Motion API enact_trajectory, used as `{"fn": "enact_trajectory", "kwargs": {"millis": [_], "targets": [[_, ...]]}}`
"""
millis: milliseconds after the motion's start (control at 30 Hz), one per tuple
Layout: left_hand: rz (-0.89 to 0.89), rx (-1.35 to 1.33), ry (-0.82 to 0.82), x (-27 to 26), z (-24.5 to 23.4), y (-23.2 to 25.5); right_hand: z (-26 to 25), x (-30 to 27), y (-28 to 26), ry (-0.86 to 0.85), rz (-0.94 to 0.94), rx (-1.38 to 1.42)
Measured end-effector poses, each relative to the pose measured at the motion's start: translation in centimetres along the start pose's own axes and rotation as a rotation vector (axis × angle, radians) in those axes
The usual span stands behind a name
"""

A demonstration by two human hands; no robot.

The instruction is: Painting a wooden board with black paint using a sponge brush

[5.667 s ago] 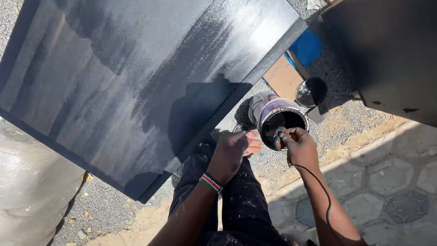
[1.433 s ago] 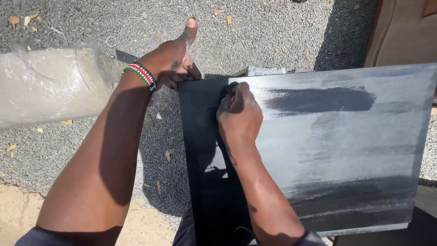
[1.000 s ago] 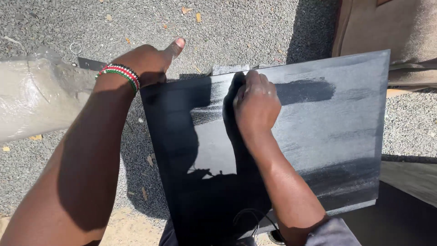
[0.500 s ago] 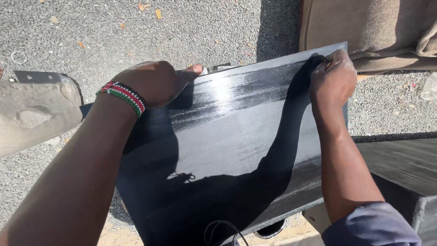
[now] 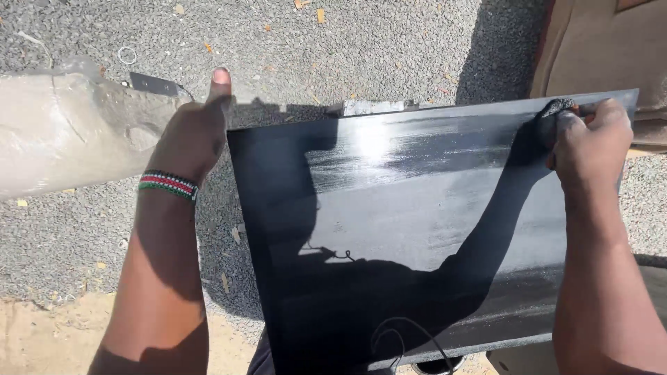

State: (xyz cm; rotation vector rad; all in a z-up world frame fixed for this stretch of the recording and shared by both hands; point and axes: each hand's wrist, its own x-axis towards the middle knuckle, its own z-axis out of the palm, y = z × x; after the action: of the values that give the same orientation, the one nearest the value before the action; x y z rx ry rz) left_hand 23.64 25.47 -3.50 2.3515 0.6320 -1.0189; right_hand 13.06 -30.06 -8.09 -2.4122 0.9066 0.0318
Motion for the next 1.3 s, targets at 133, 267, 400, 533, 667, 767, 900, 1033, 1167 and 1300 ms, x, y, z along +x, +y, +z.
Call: {"fn": "enact_trajectory", "kwargs": {"millis": [133,267,400,533,667,767,900,1033,1167,1300], "targets": [[-0.154,-0.843,-0.211,2.4,1.2,-5.3,3.6,-4.5,-5.4,-0.03,-0.024,-0.106],[-0.059,-1.021,-0.256,3.3,1.4,-6.5,7.8,-8.8,-10.7,-0.069,-0.097,-0.134],[-0.062,-0.892,-0.321,1.2,0.1,-6.2,13.6,-13.1,-16.2,-0.121,-0.204,-0.094],[0.06,-1.187,-0.434,4.1,1.7,-8.5,19.9,-18.1,-21.8,-0.19,-0.438,-0.141],[0.084,-1.411,-0.632,5.0,2.1,-10.2,24.3,-23.6,-27.6,-0.252,-0.515,-0.223],[0.196,-1.769,-1.088,7.5,4.1,-14.7,23.6,-25.9,-32.3,-0.415,-0.408,-0.148],[0.334,-1.743,-0.915,4.3,6.4,-18.4,20.2,-23.9,-32.6,-0.63,-0.609,0.183],[0.205,-1.794,-0.949,5.5,13.1,-26.7,20.9,-22.7,-32.3,-0.555,-0.849,-0.005],[0.08,-1.681,-0.524,-0.7,12.4,-26.9,20.6,-29.2,-29.3,-0.716,-0.963,-0.287],[0.08,-1.542,-0.389,-4.3,11.5,-26.0,18.8,-37.8,-22.7,-0.865,-0.761,-0.169]]}}
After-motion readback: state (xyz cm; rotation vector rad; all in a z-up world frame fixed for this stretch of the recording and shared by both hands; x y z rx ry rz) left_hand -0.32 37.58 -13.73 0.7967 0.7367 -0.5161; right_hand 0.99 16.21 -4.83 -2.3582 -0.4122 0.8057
